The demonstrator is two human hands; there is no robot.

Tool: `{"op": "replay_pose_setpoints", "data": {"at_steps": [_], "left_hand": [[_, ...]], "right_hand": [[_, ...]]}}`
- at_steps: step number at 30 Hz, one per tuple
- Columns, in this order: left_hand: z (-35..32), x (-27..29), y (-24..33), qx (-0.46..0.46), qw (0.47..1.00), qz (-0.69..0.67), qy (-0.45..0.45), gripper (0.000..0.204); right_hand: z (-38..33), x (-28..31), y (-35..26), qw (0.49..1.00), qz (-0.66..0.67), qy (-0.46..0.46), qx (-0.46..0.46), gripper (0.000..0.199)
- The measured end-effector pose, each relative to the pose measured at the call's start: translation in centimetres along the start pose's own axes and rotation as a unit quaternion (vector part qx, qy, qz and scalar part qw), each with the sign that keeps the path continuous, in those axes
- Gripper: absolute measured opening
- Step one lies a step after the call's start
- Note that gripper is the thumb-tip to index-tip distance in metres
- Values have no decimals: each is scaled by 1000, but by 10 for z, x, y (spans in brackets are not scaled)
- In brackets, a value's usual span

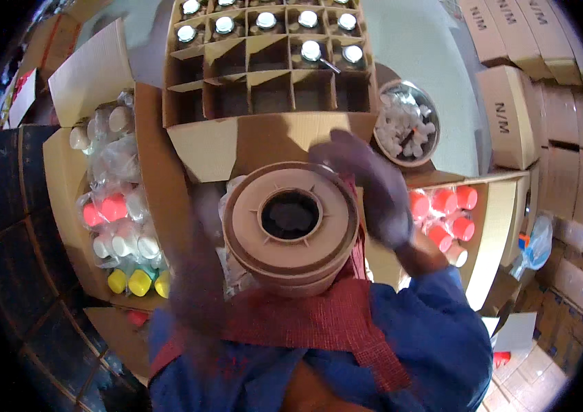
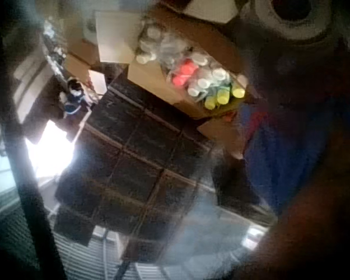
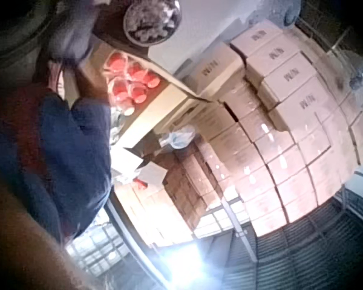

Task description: The person assembles plastic containers by inserting lids and black rubber stoppers into the openings. They handle multiple containers, including white and pink ones, and place them into cardboard boxes. The person also removes plastic wrapping from the containers during the process.

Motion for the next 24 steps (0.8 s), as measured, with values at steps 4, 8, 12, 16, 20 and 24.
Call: {"op": "replay_pose_setpoints", "data": {"at_steps": [4,8,12,16,20,24], "left_hand": [[16,-12,-25,78,990,-116,-33,54],[38,-20,37,40,892,-450,-12,48],[45,9,36,-35,996,-70,33,40],[54,17,48,-137,986,83,40,38],[101,-3,70,-254,943,212,30,35],[100,-15,116,-410,825,380,81,33]], "right_hand": [[27,-14,-26,996,-44,-53,48,35],[20,-15,-16,981,-166,-65,78,42],[51,-8,-11,997,4,-48,67,44],[49,3,9,989,-138,-42,35,36],[74,-20,-6,982,35,-170,74,41],[74,10,117,909,318,120,-243,64]]}}
Point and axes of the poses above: each hand's wrist, its own z-axis towards the middle knuckle, its own x-axis out of the back of the hand, y = z × x, the point moved 10 cm from there along z, towards the middle knuckle, and after that the axes turned 15 degrees about z, right-handed, at the moved point
